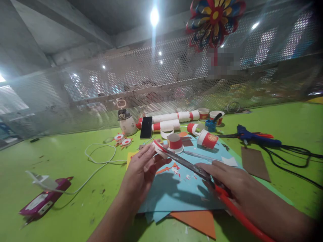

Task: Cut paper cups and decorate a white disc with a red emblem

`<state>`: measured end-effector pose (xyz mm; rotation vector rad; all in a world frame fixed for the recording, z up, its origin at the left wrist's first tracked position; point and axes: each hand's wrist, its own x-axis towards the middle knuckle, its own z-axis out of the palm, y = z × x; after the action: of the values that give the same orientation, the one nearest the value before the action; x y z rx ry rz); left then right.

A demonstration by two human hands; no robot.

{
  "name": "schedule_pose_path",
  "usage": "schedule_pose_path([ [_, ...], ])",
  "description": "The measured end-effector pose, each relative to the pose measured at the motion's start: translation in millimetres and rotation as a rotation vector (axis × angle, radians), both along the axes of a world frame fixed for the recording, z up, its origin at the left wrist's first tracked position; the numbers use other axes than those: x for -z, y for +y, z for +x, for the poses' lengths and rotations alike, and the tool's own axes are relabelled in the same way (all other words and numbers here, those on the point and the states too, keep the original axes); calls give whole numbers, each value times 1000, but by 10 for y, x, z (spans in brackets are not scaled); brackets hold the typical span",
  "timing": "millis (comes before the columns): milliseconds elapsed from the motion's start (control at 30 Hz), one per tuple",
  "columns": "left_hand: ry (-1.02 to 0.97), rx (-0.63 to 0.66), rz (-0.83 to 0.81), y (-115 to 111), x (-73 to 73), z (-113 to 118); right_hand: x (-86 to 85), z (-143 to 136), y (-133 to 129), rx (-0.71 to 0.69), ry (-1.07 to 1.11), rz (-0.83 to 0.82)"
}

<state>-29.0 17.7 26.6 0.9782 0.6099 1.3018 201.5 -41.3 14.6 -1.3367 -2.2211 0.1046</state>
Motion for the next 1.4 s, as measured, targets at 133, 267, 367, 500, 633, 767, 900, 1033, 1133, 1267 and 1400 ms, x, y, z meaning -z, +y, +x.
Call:
schedule_pose_path([
  [133, -35, 55, 1, 5, 0, 3, 53, 14, 9, 7, -89, 53],
  [267, -37, 68, 5, -1, -1, 6, 68, 18, 22, -3, -137, 120],
  [367, -19, 50, -8, -11, 3, 0, 66, 14, 17, -4, -140, 154],
  [500, -14, 37, -15, -13, 6, 0, 58, 8, 3, -4, -135, 162],
  [633, -35, 20, -5, -9, 2, 10, 73, 14, 4, -4, -153, 167],
  [767, -33, 30, -7, -15, -12, 21, 112, 30, 5, 12, -154, 198],
  [900, -34, 37, -7, -27, -23, 23, 128, 35, 3, 21, -154, 223],
  [1033, -43, 5, -12, -33, -19, 23, 139, 38, 16, 0, -139, 185],
  [1133, -40, -6, -6, -21, -15, 23, 156, 48, 24, -7, -119, 78],
  [1267, -19, -10, 31, 4, -14, 12, 152, 54, 38, -28, -81, -16],
  [1400, 3, -91, 84, 10, -14, 10, 143, 49, 71, -39, -47, -16],
])
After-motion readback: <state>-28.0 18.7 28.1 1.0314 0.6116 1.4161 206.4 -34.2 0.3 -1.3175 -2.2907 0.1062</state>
